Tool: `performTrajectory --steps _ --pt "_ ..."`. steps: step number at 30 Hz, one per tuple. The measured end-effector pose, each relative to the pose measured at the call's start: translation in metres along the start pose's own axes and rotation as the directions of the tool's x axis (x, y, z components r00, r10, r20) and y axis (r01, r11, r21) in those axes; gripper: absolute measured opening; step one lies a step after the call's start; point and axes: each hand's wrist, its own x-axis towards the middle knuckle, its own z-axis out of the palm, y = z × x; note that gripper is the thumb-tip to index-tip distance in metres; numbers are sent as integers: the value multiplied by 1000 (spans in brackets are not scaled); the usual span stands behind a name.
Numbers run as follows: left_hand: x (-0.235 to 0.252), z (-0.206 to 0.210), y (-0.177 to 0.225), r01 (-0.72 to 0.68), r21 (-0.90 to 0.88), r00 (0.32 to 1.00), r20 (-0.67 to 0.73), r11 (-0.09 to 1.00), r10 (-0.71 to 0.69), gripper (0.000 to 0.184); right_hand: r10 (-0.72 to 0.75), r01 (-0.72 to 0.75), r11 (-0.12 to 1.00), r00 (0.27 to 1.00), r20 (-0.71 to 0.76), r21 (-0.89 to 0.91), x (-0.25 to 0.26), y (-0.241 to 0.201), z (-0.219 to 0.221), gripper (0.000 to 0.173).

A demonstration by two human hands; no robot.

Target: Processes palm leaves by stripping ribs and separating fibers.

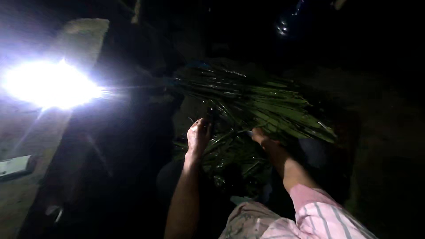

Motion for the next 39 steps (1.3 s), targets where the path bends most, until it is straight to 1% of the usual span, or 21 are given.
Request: performTrajectory --steps 2,4,5,7,8,10,12,13,14,15,16,18,22,25,27,30,32,34,37,38,39 --pt "1 -2 0 25 23 999 45 999 -26 30 32 -32 999 999 28 -22 -1 4 16 39" --pt "2 0 0 10 46 996 87 999 -14 29 40 -40 999 999 6 13 4 5 29 39" --pt "2 1 2 -6 53 995 103 999 0 29 51 -50 998 999 -1 32 5 4 32 41" --pt "2 3 5 -26 61 992 124 998 18 28 108 -110 992 993 40 60 -3 -5 29 48" --pt "3 5 6 -30 62 991 134 998 21 28 148 -147 986 989 -7 76 -3 -8 35 46" --pt "4 6 9 -35 68 987 157 997 24 27 194 -170 976 964 -182 138 -11 -16 46 38" --pt "5 6 10 -40 78 983 180 996 26 27 184 -184 979 983 10 82 -40 -26 10 39" --pt "5 7 10 -45 87 983 183 995 28 27 173 -176 983 983 53 44 -44 -26 3 39" --pt "5 8 10 -47 94 982 187 994 28 26 173 -175 984 984 46 33 -37 -21 10 40" --pt "5 8 10 -46 95 982 185 994 28 26 170 -171 985 985 5 34 -22 -14 26 40" --pt "5 8 10 -42 87 983 182 995 26 26 154 -153 988 987 -52 10 -5 -6 43 39" --pt "5 8 10 -44 65 986 165 997 32 26 124 -123 992 990 -66 17 7 -2 48 42" --pt "7 11 9 -24 73 984 179 997 10 24 58 -66 987 997 52 150 -5 -18 23 43" --pt "8 16 6 -16 67 977 214 998 1 27 8 -54 945 990 140 321 -7 -26 6 46" --pt "7 17 10 7 48 967 254 999 -19 27 -28 -59 910 979 203 411 -19 -32 -9 48" --pt "1 22 13 45 43 949 311 998 -56 25 -165 56 862 971 175 504 -55 -32 -25 47" --pt "-1 27 16 104 74 921 369 992 -124 28 -263 140 828 952 155 542 -79 -34 -35 41" --pt "-4 36 14 191 76 879 430 979 -205 37 -381 236 801 909 165 550 -95 -36 -45 38" --pt "-11 56 4 327 -27 807 529 945 -264 55 -529 317 652 841 114 689 -125 -37 -49 32" --pt "-15 60 5 366 -80 785 562 927 -261 56 -564 348 629 820 100 695 -138 -39 -52 31" --pt "-20 65 7 390 -132 772 586 911 -246 56 -592 378 626 799 101 683 -150 -41 -54 35"
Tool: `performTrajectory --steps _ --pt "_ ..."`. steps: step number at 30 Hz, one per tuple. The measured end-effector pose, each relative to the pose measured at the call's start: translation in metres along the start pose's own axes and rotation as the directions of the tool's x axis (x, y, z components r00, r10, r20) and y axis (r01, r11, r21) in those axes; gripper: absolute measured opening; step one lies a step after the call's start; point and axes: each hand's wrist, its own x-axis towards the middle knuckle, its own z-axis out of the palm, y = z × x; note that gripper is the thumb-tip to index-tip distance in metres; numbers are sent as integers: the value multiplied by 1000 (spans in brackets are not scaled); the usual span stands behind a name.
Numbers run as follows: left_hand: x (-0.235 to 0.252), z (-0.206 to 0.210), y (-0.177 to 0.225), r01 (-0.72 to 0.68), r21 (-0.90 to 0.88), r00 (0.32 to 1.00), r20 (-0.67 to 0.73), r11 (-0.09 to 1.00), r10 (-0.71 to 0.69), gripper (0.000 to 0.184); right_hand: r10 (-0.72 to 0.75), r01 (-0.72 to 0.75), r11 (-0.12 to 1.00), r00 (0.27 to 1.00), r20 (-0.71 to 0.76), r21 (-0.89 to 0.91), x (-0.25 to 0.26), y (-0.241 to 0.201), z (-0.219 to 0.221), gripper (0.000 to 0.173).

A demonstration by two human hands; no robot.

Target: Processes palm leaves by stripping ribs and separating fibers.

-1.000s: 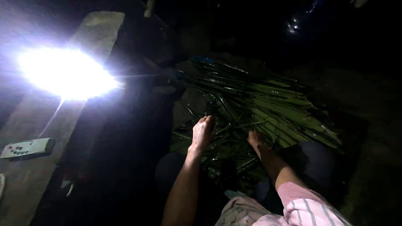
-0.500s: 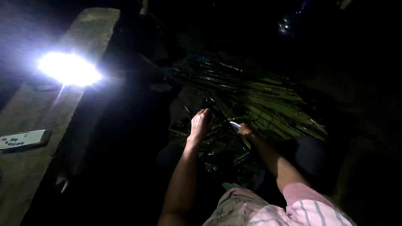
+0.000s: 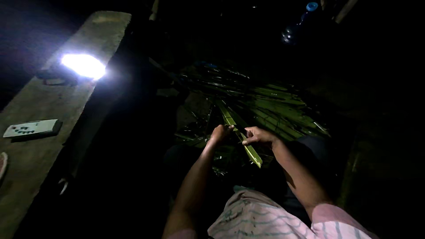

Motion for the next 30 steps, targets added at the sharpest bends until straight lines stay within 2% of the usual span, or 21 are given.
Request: performTrajectory --steps 3,7,9,12,15,19,24,28,30 --pt "-6 11 5 19 -218 997 80 976 -2 50 -18 24 996 998 64 -87 -16 -11 13 43" --pt "-19 12 15 47 -421 996 86 906 -12 33 -43 60 988 992 120 -141 -22 -10 6 36" --pt "-29 11 19 22 -535 994 104 844 40 30 -68 71 994 997 42 -82 -26 -12 -4 31" --pt "-42 13 23 -45 -649 982 110 760 152 27 -53 68 994 985 -162 85 -25 -13 -10 16" --pt "-42 17 23 -101 -628 979 77 772 190 28 -47 98 987 932 -358 126 -13 -7 -4 20" --pt "-34 19 25 -162 -581 980 1 797 200 28 -169 282 953 796 -582 110 15 2 19 25" --pt "-27 11 28 -281 -429 960 -134 858 247 27 -276 384 923 679 -681 9 32 1 33 17" --pt "-21 8 25 -284 -384 957 -174 879 233 29 -248 304 950 609 -754 -68 32 -4 29 12" --pt "-17 9 22 -277 -388 954 -222 879 203 29 -189 295 955 577 -795 -12 33 -1 22 11"
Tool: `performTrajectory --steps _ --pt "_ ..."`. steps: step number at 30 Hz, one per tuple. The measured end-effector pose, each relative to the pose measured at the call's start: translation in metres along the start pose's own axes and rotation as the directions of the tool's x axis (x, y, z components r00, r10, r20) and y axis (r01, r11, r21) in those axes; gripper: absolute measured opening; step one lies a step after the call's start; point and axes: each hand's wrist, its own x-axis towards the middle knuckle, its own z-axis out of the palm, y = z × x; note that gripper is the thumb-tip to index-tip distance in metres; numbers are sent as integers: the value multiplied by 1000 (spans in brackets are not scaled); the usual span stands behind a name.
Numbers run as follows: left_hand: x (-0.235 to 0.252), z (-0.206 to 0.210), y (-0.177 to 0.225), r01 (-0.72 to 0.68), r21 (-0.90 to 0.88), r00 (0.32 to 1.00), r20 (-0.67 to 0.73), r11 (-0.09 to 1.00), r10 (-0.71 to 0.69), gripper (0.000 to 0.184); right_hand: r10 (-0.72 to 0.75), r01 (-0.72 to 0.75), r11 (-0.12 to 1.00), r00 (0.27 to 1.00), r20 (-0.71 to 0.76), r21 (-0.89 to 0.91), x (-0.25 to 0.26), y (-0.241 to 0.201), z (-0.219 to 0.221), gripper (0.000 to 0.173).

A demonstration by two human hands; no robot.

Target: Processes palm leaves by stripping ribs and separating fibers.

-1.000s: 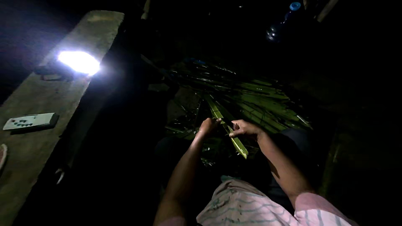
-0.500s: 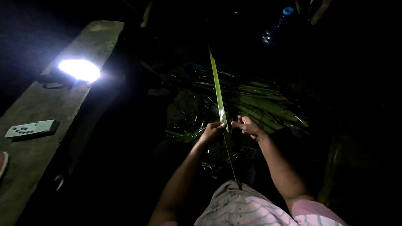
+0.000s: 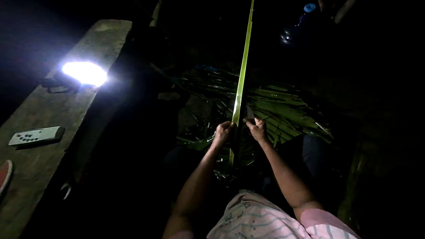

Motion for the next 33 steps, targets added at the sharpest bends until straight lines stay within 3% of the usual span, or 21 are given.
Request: performTrajectory --steps 3,7,10,13,15,18,20,22,24,25,27,29,30,33 --pt "6 -3 -3 3 30 996 -89 1000 -1 29 168 -167 986 981 -96 22 14 6 -12 20" --pt "11 -8 -6 0 161 978 -206 987 33 29 228 -276 916 955 -189 -289 34 34 -39 41" --pt "10 -9 -2 -13 257 974 -216 966 70 29 195 -221 964 965 -173 -147 27 25 -39 60" --pt "10 -3 -3 -57 311 986 -133 949 103 29 91 -110 973 991 103 203 10 -10 -22 56" --pt "10 1 -4 -136 295 985 -62 946 161 28 34 -97 964 969 247 249 4 -31 -12 55" --pt "8 5 -3 -235 301 967 -25 924 254 28 25 -72 980 970 241 186 10 -41 -6 18" --pt "4 3 1 -213 381 965 -61 900 254 32 14 -63 969 979 204 238 22 -39 -12 11" --pt "0 -3 7 -102 532 976 -111 840 189 32 23 -65 972 982 185 224 31 -44 -25 11" --pt "0 -12 9 40 743 998 -65 669 12 29 24 -55 971 991 132 234 44 -46 -40 6" --pt "3 -15 4 84 809 995 -35 581 -95 35 32 -55 970 994 102 239 49 -46 -48 6" --pt "8 -17 -8 122 839 968 19 530 -252 71 67 -79 962 996 54 263 54 -46 -60 6" --pt "8 -15 -10 41 756 988 65 654 -137 90 104 -111 945 994 39 307 54 -42 -67 5" --pt "9 -13 -8 -44 662 997 80 748 -12 87 126 -134 934 991 43 332 52 -39 -68 5" --pt "18 0 -7 -236 410 972 112 881 209 53 183 -205 888 979 93 413 45 -33 -64 4"
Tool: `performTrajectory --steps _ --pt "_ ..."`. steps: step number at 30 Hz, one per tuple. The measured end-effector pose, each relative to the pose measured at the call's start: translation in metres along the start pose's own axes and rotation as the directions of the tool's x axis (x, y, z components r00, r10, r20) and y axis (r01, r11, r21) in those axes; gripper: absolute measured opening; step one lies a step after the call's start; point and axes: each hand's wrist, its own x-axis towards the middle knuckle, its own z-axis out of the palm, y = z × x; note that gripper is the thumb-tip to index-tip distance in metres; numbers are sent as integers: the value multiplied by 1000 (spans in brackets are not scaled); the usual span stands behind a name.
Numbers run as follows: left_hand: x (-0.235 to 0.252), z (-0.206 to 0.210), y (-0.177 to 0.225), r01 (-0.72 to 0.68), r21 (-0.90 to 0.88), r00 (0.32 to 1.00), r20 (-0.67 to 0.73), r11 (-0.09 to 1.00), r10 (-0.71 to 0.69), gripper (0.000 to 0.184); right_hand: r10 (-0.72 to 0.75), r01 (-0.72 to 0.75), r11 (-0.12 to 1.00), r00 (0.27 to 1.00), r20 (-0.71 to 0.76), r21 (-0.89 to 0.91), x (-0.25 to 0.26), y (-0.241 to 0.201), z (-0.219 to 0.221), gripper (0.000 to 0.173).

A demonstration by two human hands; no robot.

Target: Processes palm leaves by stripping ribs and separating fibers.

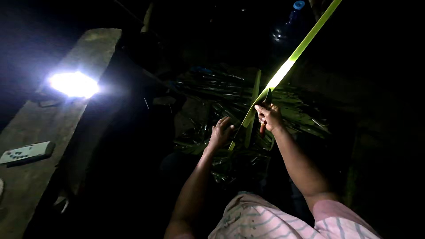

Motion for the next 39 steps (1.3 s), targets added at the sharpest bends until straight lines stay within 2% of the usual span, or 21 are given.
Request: performTrajectory --steps 4,7,9,11,13,14,15,16,17,20,22,24,27,30,32,35,37,39 --pt "-5 18 8 6 -245 999 -50 970 -19 31 -20 20 998 1000 -4 66 -3 -2 8 7" --pt "-10 25 7 -54 -339 993 -119 939 14 28 -33 39 997 994 -107 60 3 2 9 12" --pt "-11 30 2 -26 -312 996 -85 950 -1 32 -55 66 996 985 -161 65 8 7 9 14" --pt "-13 30 3 39 -198 998 -34 979 -47 33 -88 99 994 977 -197 46 11 13 10 12" --pt "-16 29 10 93 -128 994 -52 987 -100 32 -105 102 994 971 -213 -29 10 16 13 10" --pt "-17 27 15 132 -111 987 -80 985 -142 31 -84 64 991 981 -176 -115 7 15 13 21" --pt "-17 24 19 174 -96 976 -112 980 -185 31 -33 9 977 993 -110 -213 1 12 14 43" --pt "-15 20 22 213 -83 964 -142 973 -223 31 33 -43 953 999 -36 -299 -3 9 16 56" --pt "-13 17 23 249 -70 952 -167 966 -257 31 87 -73 931 996 22 -357 -6 9 18 56" --pt "-8 12 21 303 -55 925 -222 951 -307 34 164 -54 903 960 227 -426 -17 11 24 35" --pt "-7 12 20 296 -42 923 -246 954 -297 36 148 4 935 905 399 -356 -22 15 23 24" --pt "-9 14 21 257 9 925 -291 966 -244 36 118 46 954 852 510 -298 -25 18 26 18" --pt "-13 23 20 136 80 913 -397 987 -93 32 77 97 947 856 512 -305 -32 24 34 12" --pt "-15 29 17 59 94 898 -440 994 -11 27 130 12 961 862 490 -276 -38 26 42 22" --pt "-15 29 16 53 63 898 -439 997 -20 29 151 -2 962 836 528 -272 -43 24 46 25" --pt "-15 24 20 109 -47 907 -405 993 -119 29 155 47 951 782 603 -306 -48 22 48 24" --pt "-13 19 19 106 -114 904 -402 988 -144 25 135 106 929 795 591 -354 -50 23 48 33" --pt "-12 18 14 44 -138 908 -407 989 -97 25 112 132 916 823 557 -380 -51 24 48 48"
